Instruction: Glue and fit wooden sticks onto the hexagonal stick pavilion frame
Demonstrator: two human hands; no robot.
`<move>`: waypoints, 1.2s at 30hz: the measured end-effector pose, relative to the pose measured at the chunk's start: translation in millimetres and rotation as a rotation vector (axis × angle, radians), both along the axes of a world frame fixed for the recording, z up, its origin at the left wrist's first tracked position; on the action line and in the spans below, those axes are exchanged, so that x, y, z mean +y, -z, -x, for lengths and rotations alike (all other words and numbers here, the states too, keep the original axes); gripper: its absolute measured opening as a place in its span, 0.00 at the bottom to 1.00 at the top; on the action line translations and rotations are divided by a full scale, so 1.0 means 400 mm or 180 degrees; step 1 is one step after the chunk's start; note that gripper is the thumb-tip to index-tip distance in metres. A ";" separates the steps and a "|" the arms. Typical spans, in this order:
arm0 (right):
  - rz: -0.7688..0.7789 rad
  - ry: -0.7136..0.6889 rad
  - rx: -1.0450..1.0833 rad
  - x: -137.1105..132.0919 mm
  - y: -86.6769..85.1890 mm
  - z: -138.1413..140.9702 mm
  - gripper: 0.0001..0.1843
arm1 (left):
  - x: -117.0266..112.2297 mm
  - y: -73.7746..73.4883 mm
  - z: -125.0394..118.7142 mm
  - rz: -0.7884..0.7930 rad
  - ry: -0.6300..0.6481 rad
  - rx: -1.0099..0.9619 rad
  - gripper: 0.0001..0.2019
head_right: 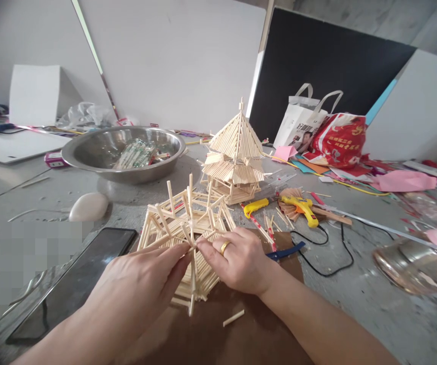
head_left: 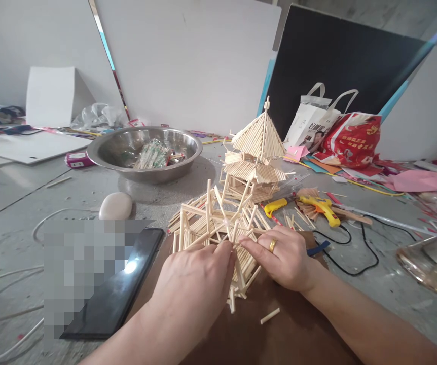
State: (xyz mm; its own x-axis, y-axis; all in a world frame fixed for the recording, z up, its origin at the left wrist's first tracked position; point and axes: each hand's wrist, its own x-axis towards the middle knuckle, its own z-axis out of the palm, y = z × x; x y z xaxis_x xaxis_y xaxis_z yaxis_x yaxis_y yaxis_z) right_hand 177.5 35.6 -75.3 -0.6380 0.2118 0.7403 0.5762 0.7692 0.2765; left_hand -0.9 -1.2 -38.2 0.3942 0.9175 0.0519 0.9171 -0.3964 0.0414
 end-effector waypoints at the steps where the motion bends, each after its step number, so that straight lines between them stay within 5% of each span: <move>1: 0.0002 0.0001 0.0004 0.000 -0.001 0.000 0.07 | 0.000 0.001 0.000 0.0008 0.0001 -0.0010 0.09; 36: 0.0071 0.0017 0.0097 0.001 0.004 0.003 0.06 | 0.004 0.024 0.025 -0.0078 0.0232 -0.0162 0.07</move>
State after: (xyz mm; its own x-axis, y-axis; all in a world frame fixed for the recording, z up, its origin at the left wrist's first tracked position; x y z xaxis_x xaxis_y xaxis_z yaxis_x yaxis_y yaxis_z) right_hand 176.4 36.1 -77.1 -0.6139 0.2319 0.7546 0.5883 0.7717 0.2415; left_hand -10.9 0.5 -47.6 0.4562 0.8847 0.0956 0.8828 -0.4635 0.0767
